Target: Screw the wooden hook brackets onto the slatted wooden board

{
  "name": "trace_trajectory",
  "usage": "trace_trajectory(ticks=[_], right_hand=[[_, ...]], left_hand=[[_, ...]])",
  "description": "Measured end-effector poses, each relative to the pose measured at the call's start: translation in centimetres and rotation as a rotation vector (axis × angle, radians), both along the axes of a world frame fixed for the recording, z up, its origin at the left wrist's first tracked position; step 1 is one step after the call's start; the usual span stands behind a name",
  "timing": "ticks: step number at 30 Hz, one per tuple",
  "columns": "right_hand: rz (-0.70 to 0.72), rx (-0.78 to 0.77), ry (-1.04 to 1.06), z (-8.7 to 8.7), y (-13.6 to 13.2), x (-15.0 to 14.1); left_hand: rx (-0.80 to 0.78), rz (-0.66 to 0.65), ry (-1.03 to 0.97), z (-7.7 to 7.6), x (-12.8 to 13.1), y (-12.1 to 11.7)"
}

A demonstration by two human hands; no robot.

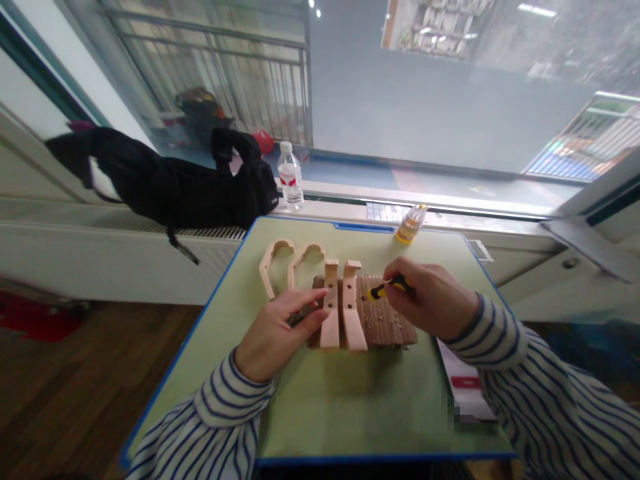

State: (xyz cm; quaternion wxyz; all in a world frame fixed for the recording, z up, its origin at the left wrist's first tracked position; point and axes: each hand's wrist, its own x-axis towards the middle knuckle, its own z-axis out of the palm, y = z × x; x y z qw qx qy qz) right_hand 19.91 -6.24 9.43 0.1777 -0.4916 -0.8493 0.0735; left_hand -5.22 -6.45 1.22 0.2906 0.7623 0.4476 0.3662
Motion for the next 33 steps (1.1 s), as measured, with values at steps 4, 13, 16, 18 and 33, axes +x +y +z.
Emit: trace_trajectory(ticks=[4,13,16,18,33], right_hand=[[-0.098,0.038,0.072,-0.4,-3.1,2.3],[-0.553,0.225,0.096,-6.3,-10.6,5.7],[-0.562,0.245,0.017,-8.6,-11.2,5.3],[-0.578,0.278,-0.05,-9.9,-11.0,4.9],[-0.585,0.265,-0.514,-12.2,-10.4,1.7]], left_hand=[[0.104,-0.038,0.071,-0.4,-0.9,-1.6],[0.269,-0.13,0.166,-2.0,-0.5,-3.2],[0.352,-0.157,0.126,-2.2,0.1,-2.8],[0.41,-0.165,0.142,-2.1,0.3,-2.6],[0.607,-0.138,0.306,-2.2,-0.1,-2.7]])
